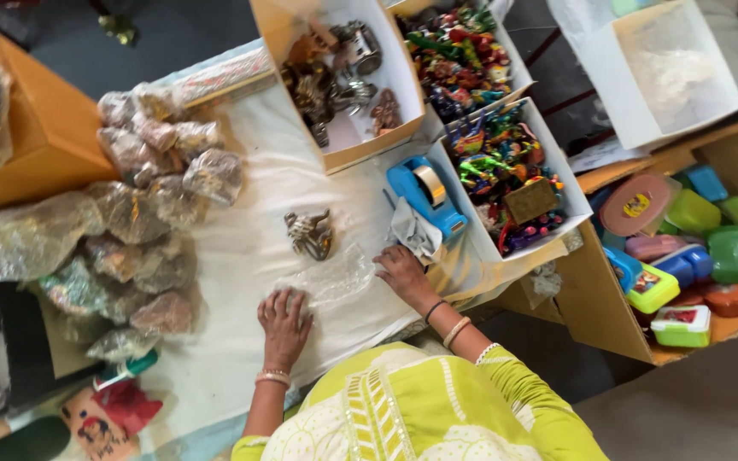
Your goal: The person sorts various small decorative figurines and packages them individually using bubble wrap and scissors.
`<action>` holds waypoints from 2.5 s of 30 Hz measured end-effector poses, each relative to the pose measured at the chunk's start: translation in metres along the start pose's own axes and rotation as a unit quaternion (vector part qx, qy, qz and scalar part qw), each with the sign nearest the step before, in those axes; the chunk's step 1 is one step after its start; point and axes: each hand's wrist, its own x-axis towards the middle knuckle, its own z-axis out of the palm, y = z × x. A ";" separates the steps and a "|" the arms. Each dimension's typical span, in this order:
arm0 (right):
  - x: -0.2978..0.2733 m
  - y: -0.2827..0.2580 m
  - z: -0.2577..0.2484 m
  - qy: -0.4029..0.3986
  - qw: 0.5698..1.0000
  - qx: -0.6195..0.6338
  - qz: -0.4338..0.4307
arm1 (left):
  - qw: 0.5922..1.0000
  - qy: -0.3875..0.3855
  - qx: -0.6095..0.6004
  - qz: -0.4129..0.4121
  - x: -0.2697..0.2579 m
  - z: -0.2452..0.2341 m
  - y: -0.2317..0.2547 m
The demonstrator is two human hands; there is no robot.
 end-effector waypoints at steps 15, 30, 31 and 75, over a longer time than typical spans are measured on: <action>0.019 0.060 -0.121 0.308 0.945 -0.072 0.088 | 0.998 0.039 -0.029 0.033 0.034 -0.018 0.010; 0.072 0.125 -0.180 0.245 0.952 -0.112 0.142 | 0.992 0.010 -0.115 -0.057 0.029 -0.044 0.030; 0.073 0.138 -0.173 0.244 0.950 -0.112 0.162 | 0.991 0.009 -0.116 -0.064 0.027 -0.043 0.029; 0.056 -0.051 0.029 -0.127 0.969 0.155 -0.141 | 0.984 0.067 -0.111 -0.122 -0.008 -0.016 0.027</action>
